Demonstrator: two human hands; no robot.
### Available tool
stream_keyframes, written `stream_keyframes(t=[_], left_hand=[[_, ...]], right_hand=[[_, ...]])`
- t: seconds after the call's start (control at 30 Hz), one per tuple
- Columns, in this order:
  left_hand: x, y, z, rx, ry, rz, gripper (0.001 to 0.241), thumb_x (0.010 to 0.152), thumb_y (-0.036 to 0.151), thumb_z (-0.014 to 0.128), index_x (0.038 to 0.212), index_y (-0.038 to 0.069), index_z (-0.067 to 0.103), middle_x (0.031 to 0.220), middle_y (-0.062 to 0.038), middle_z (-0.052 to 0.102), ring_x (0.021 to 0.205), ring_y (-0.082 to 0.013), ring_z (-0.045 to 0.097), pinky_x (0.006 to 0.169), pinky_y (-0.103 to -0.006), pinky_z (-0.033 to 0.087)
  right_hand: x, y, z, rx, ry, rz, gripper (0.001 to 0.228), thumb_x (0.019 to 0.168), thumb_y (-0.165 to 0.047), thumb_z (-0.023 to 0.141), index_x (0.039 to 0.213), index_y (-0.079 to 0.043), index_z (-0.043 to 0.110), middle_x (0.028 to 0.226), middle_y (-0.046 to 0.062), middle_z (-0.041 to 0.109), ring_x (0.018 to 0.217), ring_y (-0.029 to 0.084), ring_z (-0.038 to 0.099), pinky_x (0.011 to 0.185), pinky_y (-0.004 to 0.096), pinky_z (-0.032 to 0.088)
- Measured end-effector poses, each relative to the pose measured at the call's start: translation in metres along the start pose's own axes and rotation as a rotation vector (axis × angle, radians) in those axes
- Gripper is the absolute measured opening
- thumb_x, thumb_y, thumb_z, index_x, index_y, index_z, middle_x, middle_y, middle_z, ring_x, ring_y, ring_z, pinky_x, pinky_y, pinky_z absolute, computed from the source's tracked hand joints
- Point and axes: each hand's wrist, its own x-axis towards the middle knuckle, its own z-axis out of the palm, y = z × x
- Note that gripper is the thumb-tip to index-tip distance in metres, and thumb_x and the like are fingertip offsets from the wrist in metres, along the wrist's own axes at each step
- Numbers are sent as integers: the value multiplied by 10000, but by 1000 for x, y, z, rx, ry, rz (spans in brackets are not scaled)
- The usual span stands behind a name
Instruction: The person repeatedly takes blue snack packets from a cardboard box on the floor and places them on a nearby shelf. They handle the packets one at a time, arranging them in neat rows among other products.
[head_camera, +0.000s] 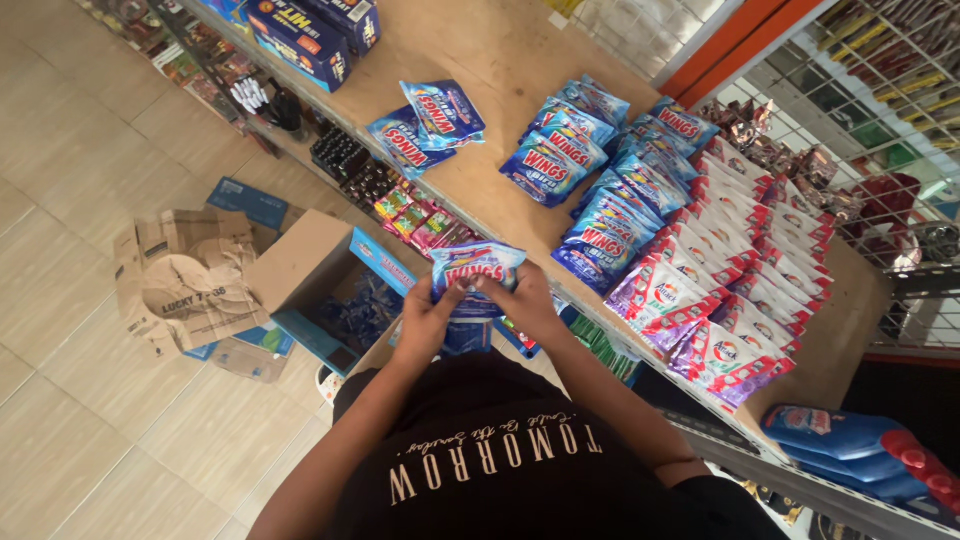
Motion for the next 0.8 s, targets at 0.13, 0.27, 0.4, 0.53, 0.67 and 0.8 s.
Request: stream_keyframes(t=[0.13,0.27,0.4,0.53,0.67,0.8], left_hand=[[-1,1,-1,51,-6,6,202,1022,112,660,1161,-34,680,982,-52,745,864,-86,667,776,-264,558],[-3,6,1,147,-32,36,233,998,97,656,1199,-21,647,999,-45,736,878,-80,661,780,-253,555],[-1,7,3,223,-51,78,214,1003,72,666,1191,-29,642,972,-58,719,862,-86,650,761,-258,547],[1,2,-1,188,-55,85,218,986,61,677,1183,-25,646,987,-51,726,878,-81,654,784,-251,547],[2,-6,-7,238,-63,95,198,981,57,685,1160,-25,663,964,-50,731,868,-84,654,777,-250,547],[6,-11,-5,189,35,43,187,982,60,691,1152,-20,682,966,-46,748,866,-92,659,772,-265,553]], right_hand=[[1,-1,-10,63,-100,147,279,868,-103,796,1110,0,704,1008,46,769,906,93,710,815,277,584],[5,0,-20,68,-136,195,275,834,-69,819,1076,26,729,980,68,781,875,113,716,788,289,589],[4,3,-19,167,-107,181,304,809,-53,823,1085,34,728,990,73,777,891,116,721,806,293,589],[1,8,-15,156,-85,147,317,813,-56,835,1095,41,727,991,74,778,895,116,712,821,298,577],[1,17,-13,211,-95,149,360,808,-93,831,1125,13,698,1002,39,764,915,96,695,834,284,570],[7,29,-25,-51,-172,181,283,846,-134,837,1058,25,739,935,52,756,829,102,664,741,297,544]])
